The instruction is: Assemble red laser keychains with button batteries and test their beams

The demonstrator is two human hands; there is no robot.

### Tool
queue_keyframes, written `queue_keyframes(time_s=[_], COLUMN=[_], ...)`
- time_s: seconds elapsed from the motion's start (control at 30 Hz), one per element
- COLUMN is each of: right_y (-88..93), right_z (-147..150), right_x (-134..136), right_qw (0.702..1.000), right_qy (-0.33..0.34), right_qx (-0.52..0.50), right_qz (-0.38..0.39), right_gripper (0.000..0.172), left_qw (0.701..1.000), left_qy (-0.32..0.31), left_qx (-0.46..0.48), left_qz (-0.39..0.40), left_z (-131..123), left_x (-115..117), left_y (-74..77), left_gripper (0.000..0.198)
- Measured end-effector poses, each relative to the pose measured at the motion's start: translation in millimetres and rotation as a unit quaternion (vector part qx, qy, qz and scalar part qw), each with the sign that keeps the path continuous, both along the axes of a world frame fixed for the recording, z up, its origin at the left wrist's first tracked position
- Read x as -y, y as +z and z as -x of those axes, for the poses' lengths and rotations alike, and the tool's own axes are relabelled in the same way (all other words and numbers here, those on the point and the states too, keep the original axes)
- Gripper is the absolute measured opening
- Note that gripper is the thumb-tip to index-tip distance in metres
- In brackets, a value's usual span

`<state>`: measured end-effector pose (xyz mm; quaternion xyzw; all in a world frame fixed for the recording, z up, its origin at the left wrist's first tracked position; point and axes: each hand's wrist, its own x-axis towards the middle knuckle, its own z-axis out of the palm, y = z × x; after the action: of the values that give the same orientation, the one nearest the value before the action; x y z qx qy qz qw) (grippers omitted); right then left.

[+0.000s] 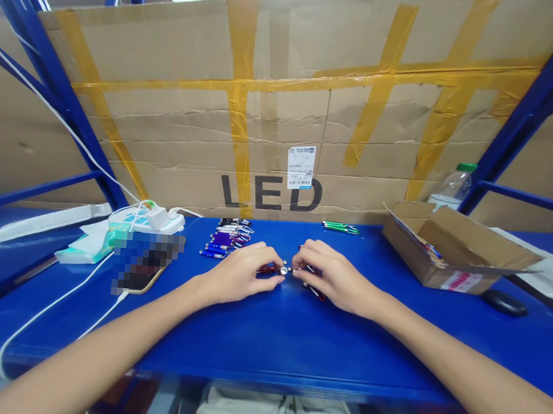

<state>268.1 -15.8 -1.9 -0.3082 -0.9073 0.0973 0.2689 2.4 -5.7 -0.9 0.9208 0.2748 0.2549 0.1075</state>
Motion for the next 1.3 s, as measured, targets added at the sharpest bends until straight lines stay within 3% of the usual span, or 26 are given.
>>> queue_keyframes(time_s=[0.2,0.6,0.93,1.07,1.17,1.3], right_y=[3.1,4.0,4.1,6.3,5.4,4.6], right_z=[1,3,2,-4,-8,-8], right_x=[6,10,9,3,-2,-1], right_qw=[0.996,0.995,0.997,0.998,0.988,0.984], right_qy=[0.048,0.088,0.050,-0.012,-0.006,0.005], right_qx=[-0.070,-0.051,-0.041,0.049,0.155,0.179], right_qz=[0.010,-0.014,-0.036,-0.045,-0.019,0.007], right_gripper=[0.014,0.024,0.018,0.017,0.016,0.011], left_qw=[0.995,0.994,0.993,0.994,0.994,0.995], left_qy=[0.006,0.001,0.000,0.004,0.005,0.005], left_qx=[0.031,0.033,0.046,0.040,0.035,0.033], left_qz=[0.095,0.106,0.113,0.105,0.102,0.096], left_z=[-5,-7,-5,-5,-5,-5], left_x=[1,2,0,0,0,1], left_y=[-4.9,-3.5,-7.0,-6.7,-4.9,-3.1], left_gripper=[0.018,0.016,0.017,0.017,0.016,0.015])
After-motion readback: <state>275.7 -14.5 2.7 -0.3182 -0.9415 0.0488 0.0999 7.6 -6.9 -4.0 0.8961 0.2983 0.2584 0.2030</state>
